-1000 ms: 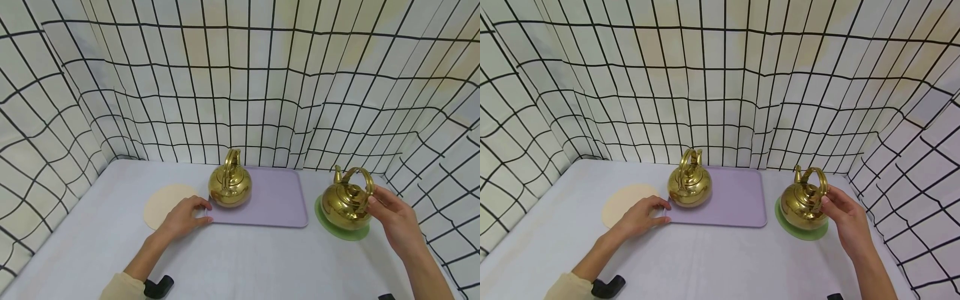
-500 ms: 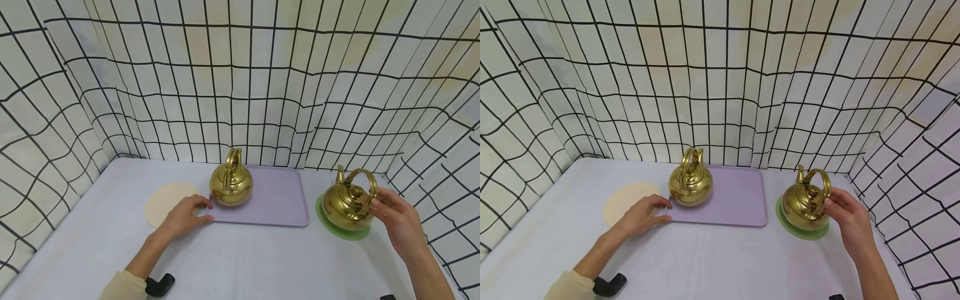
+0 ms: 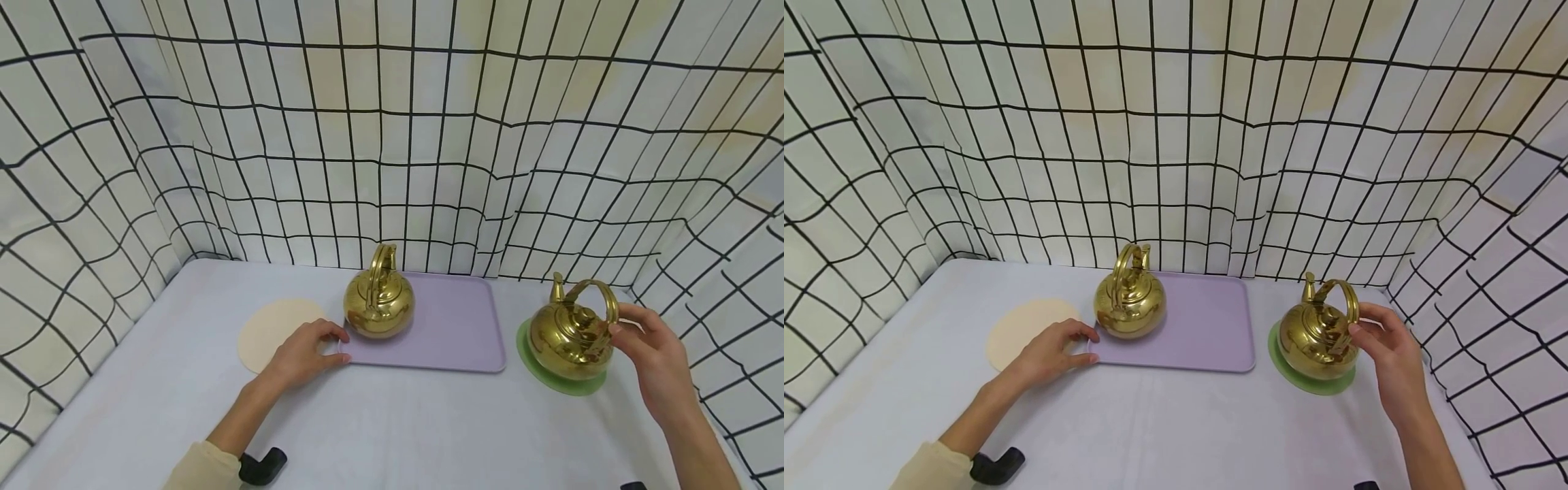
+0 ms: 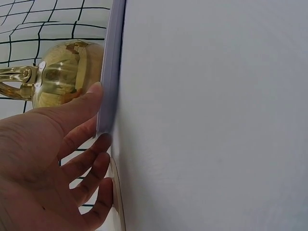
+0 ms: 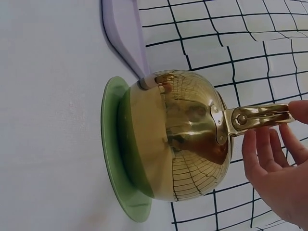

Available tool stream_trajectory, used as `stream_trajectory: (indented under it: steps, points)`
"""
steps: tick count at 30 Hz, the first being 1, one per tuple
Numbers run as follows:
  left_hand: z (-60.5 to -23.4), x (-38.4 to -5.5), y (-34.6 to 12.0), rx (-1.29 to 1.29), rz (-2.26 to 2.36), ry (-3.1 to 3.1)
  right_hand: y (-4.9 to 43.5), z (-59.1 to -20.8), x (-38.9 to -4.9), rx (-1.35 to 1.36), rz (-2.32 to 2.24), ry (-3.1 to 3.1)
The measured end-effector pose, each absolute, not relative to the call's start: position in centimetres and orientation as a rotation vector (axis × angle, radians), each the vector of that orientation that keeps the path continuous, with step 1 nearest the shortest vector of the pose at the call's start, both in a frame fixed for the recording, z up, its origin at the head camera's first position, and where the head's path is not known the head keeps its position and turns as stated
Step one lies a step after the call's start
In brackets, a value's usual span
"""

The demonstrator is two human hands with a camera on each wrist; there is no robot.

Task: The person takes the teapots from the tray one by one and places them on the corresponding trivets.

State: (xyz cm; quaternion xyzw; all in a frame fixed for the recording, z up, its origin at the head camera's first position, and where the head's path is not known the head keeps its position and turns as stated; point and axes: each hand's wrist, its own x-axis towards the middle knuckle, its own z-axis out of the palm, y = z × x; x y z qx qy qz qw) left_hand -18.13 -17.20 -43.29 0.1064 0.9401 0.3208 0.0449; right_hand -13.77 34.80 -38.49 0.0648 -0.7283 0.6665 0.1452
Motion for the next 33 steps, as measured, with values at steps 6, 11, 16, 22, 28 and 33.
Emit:
stream_trajectory:
  steps: [6, 11, 16, 22, 28, 33]
  points:
    - [-43.5, -18.2, -17.3, 0.336, 0.976, 2.875, 34.0, -38.0, -14.2, 0.028, 1.727, -2.117]
    - [-43.7, -18.2, -17.3, 0.337, 0.974, 2.878, 32.6, -37.4, -14.2, -0.092, 1.447, -2.185]
    - [-43.7, -18.2, -17.4, 0.331, 0.979, 2.877, 31.7, -36.9, -14.3, -0.107, 1.240, -2.181]
    - [-43.7, -18.2, -17.4, 0.317, 0.976, 2.875, 30.9, -36.3, -14.2, -0.043, 1.103, -2.128]
    - [-43.7, -18.2, -17.4, 0.317, 0.980, 2.878, 30.1, -35.7, -13.9, 0.080, 1.022, -2.088]
    - [-43.7, -18.1, -17.4, 0.329, 0.984, 2.880, 29.3, -35.6, -14.0, 0.169, 0.986, -2.077]
